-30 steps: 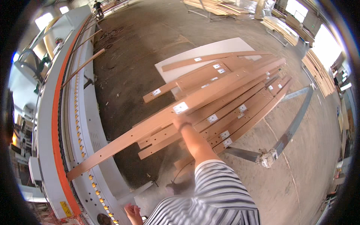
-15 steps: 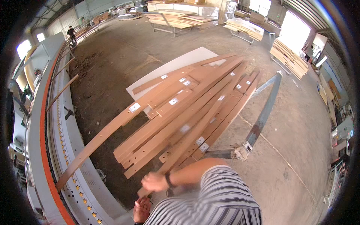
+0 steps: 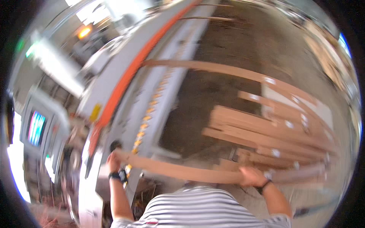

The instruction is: The person places wood boards one by one into an edge-banding machine, subsequently uses a small blade to trim excess material from the ends of a board on a nearby surface, and returns to the machine to process more boards.

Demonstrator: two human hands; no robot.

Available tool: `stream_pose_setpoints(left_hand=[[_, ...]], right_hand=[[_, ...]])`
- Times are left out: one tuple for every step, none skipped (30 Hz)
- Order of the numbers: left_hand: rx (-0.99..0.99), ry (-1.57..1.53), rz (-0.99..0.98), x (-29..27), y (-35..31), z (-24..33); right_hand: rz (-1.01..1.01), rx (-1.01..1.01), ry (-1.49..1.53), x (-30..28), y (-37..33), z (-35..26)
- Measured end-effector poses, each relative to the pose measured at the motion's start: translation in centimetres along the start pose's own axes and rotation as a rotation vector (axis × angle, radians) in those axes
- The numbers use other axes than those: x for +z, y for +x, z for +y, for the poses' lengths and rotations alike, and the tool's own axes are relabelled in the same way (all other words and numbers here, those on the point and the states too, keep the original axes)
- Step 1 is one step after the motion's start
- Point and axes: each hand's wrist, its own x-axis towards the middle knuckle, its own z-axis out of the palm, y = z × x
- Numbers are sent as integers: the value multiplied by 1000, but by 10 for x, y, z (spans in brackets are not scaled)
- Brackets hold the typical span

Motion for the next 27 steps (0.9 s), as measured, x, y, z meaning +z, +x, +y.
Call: stream_pose_setpoints(left_hand=[[87,321,-43,42,-12,9],[-165,44,104,-3,1,1],[83,378,41,-112,23,9],[-109,171,108,-30,21,-25],[-248,-22,235,48,-5,-8],[-127,84,303,85,-22,6],[-9,195,373,108,-35,19],[-20,209,366,128,-42,35],[-29,223,360,139,-45,45],[-59,313,404,136,-41,54],[-46,367,422,115,-15,31],[-65,376,367,117,-9,32],[-77,385,315,119,-3,36],[-71,382,322,110,11,30],[-16,668,229,88,29,19],[31,953,111,85,39,20],[34,951,118,86,46,17],[-51,802,294,109,46,21],[-132,650,481,117,44,28],[-167,664,531,110,55,21],[-167,658,537,106,60,21],[-137,690,507,100,65,21],[-108,723,476,94,69,21],[-112,720,478,93,72,24],[-133,765,426,91,76,27],[-155,811,373,91,79,29],[-159,810,381,86,83,27]], right_hand=[[59,125,-29,11,-18,15],[18,95,-107,10,-18,18],[61,-80,-129,30,9,30],[0,21,-171,30,0,25],[-46,68,-218,31,-2,21],[-23,45,-194,35,6,14],[-1,20,-169,38,16,4],[-35,37,-192,36,27,-11],[-67,54,-214,35,37,-27],[-66,21,-205,32,49,-46],[-38,-25,-220,29,58,-64],[-41,-43,-197,24,63,-83],[-40,-67,-173,18,68,-101],[-56,-88,-183,15,74,-115],[-75,-125,-199,12,82,-131],[-113,-92,-200,3,84,-151],[-111,-98,-204,-1,89,-165],[-118,-69,-188,-4,93,-174],[-128,-55,-174,-6,96,-182],[-136,-61,-162,-5,101,-189],[-135,-65,-169,-5,105,-194],[-157,-71,-166,-4,107,-198],[-181,-77,-164,-2,110,-199],[-132,-112,-200,4,113,-197],[-135,-111,-205,6,116,-195],[-137,-110,-217,6,118,-194],[-141,-115,-229,6,120,-196]])
